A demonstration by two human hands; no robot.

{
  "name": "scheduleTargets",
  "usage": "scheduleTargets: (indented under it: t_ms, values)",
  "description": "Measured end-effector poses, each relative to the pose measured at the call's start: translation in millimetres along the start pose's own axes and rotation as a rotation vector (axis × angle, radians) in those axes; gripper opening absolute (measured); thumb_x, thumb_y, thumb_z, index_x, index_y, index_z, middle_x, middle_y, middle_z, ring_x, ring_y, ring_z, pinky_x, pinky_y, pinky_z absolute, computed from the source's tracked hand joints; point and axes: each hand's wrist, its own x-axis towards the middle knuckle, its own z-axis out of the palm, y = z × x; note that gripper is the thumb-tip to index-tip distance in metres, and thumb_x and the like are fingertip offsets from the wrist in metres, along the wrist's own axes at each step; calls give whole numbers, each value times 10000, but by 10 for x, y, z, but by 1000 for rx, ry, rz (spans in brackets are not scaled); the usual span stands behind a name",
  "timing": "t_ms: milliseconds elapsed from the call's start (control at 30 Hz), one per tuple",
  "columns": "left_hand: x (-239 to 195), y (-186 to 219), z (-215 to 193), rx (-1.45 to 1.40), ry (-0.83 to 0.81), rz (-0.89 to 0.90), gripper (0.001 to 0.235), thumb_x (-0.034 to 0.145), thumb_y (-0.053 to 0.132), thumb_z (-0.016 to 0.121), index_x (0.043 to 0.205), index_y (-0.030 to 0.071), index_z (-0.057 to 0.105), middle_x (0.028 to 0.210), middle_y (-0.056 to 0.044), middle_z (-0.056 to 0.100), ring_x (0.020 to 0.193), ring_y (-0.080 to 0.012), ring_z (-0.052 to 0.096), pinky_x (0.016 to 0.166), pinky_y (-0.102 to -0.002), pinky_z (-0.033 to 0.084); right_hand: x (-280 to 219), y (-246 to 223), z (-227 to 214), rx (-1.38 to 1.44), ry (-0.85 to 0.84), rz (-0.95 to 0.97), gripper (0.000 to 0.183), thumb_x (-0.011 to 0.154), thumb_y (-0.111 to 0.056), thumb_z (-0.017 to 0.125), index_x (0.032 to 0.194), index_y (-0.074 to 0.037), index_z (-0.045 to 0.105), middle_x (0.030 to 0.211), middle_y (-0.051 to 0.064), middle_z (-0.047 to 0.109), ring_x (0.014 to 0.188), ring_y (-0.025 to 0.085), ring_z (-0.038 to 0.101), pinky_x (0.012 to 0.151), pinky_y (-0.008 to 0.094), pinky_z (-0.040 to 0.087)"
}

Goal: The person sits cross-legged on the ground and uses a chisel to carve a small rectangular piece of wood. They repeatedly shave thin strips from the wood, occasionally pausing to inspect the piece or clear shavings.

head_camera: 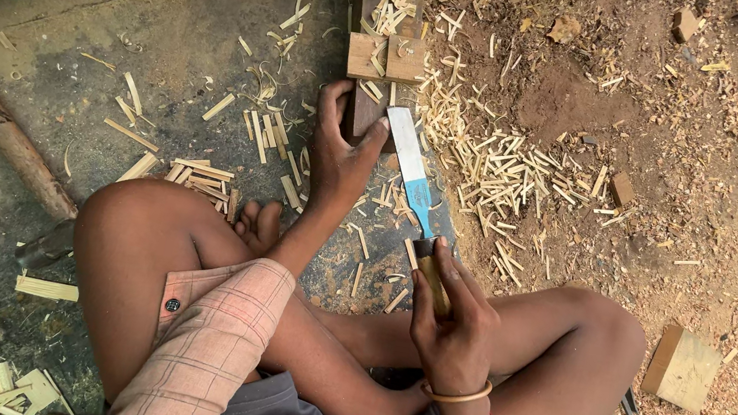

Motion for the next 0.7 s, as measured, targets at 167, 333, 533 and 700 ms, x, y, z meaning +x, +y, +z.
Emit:
scheduleTargets:
  t_ms: [167, 333, 533, 700]
  values:
    - [-1, 1, 14, 30, 21, 13, 530, 914, 123, 674, 1383, 39, 441, 1301, -235, 659, 1222, -305, 669, 1038, -419, 511, 16, -50, 40, -28, -7, 22, 425, 898, -26, 733, 1315, 19, 664, 1268, 220, 710, 1088, 318, 750, 891, 352, 597]
    - [-1, 35, 22, -14, 13, -26, 538, 924, 110, 661, 1398, 34, 418, 1267, -231, 683, 1183, -287, 696, 997, -400, 545, 40, -8, 182, -21, 19, 38, 435, 897, -28, 739, 1323, 4, 658, 1231, 209, 725, 1069, 308, 765, 890, 345, 600]
    - [26, 115, 37, 45, 4, -132, 553, 907, 106, 658, 1394, 38, 404, 1265, -212, 673, 1136, -278, 696, 948, -380, 559, 92, 71, 367, -41, 82, 26, 466, 897, -75, 741, 1356, -53, 660, 1153, 217, 741, 977, 338, 759, 800, 361, 606]
    - [52, 33, 11, -16, -46, -113, 539, 920, 142, 688, 1370, 33, 411, 1200, -203, 702, 1087, -254, 706, 920, -371, 557, 161, 92, 364, -71, 40, 66, 500, 879, -123, 767, 1371, -100, 682, 925, 192, 764, 731, 320, 730, 636, 389, 559]
